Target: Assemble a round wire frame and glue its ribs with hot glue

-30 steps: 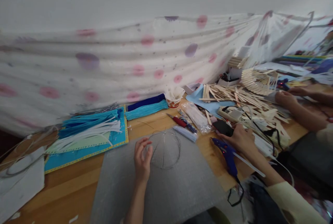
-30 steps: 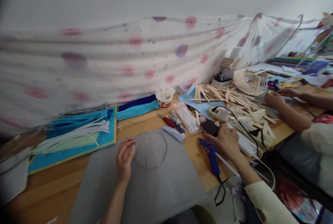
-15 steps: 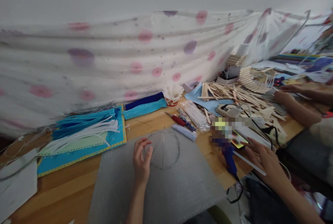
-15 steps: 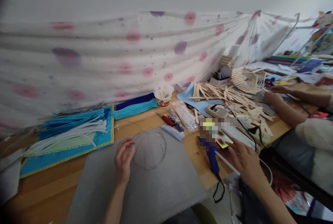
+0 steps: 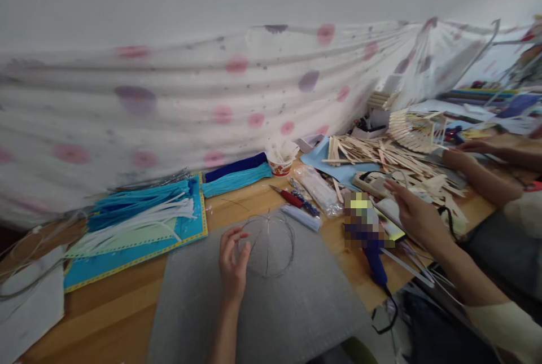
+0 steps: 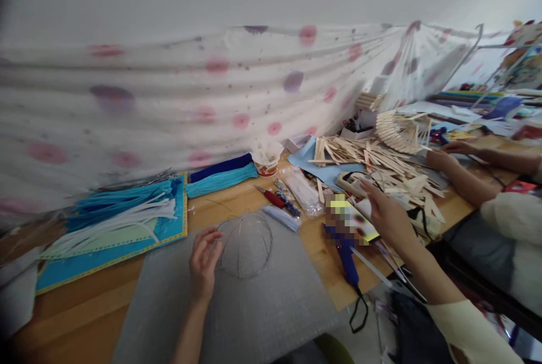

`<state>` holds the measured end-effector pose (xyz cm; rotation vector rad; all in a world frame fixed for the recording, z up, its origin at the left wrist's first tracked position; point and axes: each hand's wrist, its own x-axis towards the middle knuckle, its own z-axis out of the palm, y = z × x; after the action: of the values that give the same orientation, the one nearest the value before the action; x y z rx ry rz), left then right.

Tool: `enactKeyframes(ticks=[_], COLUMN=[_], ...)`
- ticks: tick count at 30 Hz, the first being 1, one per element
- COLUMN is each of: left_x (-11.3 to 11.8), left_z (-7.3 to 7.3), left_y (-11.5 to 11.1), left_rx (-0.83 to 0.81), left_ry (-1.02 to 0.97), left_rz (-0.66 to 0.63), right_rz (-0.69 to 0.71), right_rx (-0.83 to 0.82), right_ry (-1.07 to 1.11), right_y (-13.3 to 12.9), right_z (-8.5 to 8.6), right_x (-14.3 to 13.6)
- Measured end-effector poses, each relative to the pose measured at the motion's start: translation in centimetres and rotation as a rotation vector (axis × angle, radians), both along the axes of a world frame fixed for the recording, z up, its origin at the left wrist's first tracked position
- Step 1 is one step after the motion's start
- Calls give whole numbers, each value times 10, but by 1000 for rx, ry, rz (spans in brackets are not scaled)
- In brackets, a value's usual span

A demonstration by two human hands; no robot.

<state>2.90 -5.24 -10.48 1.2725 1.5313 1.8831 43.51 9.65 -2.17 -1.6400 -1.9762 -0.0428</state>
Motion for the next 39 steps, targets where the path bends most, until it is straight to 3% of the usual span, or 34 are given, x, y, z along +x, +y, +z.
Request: enactKeyframes(ticks=[6, 13, 18, 28, 39], left_x=[-4, -3, -3, -2, 0], left_z=[-4, -2, -1, 2, 5], left_y=[1, 1, 0, 0, 0], left_rx=[-4, -12, -19, -27, -33], left_ry=[-4, 24, 15, 4, -20], left_rz=[-29, -20, -11, -16, -26], right_rz=[123, -115, -136, -181, -300], right_rx=[-62, -225, -205, -175, -285], right_ry=[35, -189, -251, -322, -355], right_y=[6, 19, 21, 3, -4], right_z=[-11, -38, -52, -41, -31], right_x=[11, -8, -14, -22, -28])
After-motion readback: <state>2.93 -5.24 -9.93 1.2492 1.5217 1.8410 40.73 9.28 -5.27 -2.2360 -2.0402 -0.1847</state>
